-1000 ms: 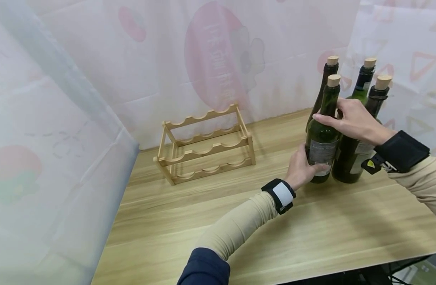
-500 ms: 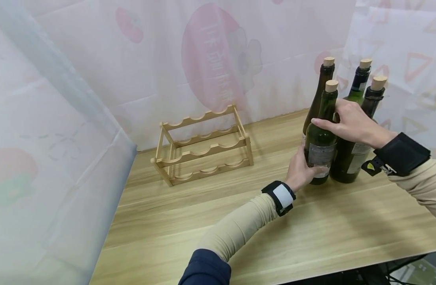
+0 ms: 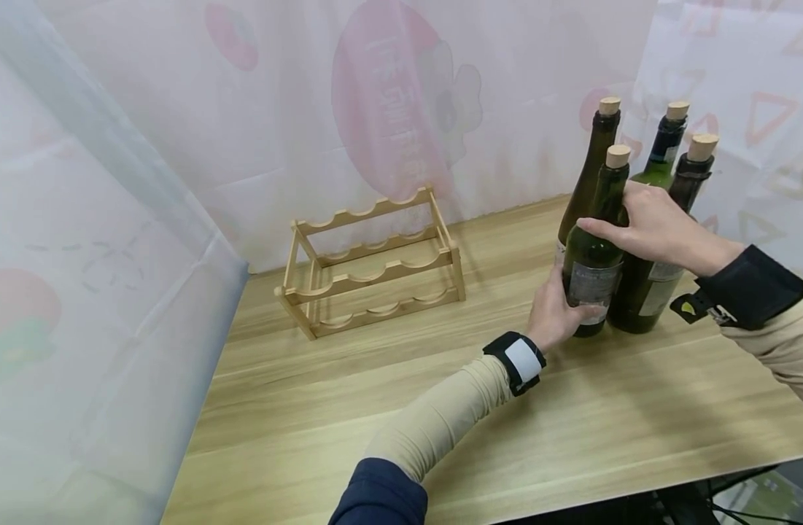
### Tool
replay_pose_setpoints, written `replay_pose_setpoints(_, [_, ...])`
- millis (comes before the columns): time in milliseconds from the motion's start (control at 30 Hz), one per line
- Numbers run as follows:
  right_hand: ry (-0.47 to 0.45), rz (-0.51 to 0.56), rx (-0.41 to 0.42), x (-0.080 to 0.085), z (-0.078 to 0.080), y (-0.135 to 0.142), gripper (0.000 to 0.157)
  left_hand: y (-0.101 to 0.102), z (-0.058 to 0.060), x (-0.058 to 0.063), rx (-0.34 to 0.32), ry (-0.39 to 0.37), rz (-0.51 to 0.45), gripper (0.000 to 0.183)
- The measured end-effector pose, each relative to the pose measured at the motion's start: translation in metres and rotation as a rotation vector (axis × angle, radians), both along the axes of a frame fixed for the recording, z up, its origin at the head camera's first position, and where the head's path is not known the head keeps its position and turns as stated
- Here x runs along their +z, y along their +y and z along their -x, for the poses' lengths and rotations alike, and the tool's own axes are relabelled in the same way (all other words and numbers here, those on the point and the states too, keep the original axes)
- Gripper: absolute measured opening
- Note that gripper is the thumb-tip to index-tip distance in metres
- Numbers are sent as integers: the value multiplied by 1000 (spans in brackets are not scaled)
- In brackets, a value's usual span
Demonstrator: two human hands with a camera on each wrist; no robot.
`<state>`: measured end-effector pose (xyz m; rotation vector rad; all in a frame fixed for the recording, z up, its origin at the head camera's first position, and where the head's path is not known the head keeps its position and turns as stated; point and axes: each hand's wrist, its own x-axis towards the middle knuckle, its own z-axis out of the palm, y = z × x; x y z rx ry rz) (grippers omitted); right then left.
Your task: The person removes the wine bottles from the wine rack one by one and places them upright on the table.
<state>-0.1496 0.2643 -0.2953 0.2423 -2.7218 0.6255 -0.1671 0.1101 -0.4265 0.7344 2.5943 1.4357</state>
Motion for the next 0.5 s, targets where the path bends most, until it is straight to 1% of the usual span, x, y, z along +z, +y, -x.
replay_pose_setpoints(133, [-4,-37,-11,1,-2,-3,53,-1,1,-1,19,19,46,74])
replay_pose_setpoints(267, [12,-66,-53,1,-7,-5,53,-1,0,-1,23,28,79,72])
replay_pose_setpoints(333, [46,-73,-69,0,-10,-6,53,0,-1,0,28,30,90,72])
replay_pose_setpoints(500, [200,-79,-75,-6,-19,-12,49,0,0,-1,22,41,83,70])
